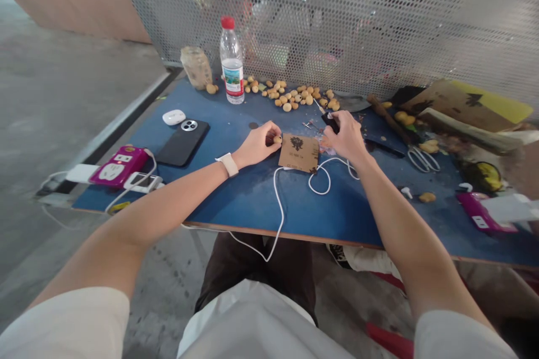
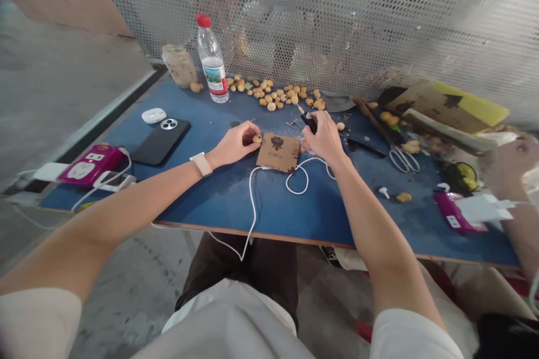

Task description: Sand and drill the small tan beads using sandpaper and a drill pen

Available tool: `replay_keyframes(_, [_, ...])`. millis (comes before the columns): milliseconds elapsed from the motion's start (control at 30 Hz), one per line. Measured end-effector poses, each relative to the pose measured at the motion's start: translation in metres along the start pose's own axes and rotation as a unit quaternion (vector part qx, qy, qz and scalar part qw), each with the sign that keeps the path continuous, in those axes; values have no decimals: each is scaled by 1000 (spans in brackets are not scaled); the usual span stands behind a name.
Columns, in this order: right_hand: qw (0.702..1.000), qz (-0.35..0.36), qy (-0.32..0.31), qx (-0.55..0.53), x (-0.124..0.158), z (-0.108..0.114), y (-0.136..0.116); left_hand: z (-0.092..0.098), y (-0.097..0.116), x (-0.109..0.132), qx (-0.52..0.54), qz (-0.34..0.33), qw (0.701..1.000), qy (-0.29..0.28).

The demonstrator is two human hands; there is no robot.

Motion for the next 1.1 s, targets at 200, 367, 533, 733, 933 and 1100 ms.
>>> replay_keyframes(200, [997, 13, -18, -67, 12, 2, -27, 0, 1, 0, -39, 0, 999, 4])
replay_keyframes(367, [994, 61, -53, -76, 18, 6, -45, 3, 4, 3, -151, -22, 988, 24])
replay_keyframes(533, [977, 153, -150, 16, 26, 7, -61, 7, 20, 6, -211, -106, 970, 50])
replay_keyframes(733, [953, 216, -208, 32, 36, 10, -81, 1, 34, 8, -276, -171, 945, -44])
replay_keyframes(933, [955, 217, -198, 34, 39, 14, -89, -2, 33, 10, -302, -180, 935, -39])
replay_keyframes(1100, [955, 219, -194, 46, 38, 15, -89, -1, 35, 12, -282, -171, 944, -24])
Point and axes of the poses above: each hand's wrist, its own x-axis away from the middle knuckle, its own z-axis out of the back of the hand, y = z × x, the point moved 1 cm from there along -x, towards the middle knuckle, and after that the axes turned 3 degrees about -x, right-handed, at the moved point
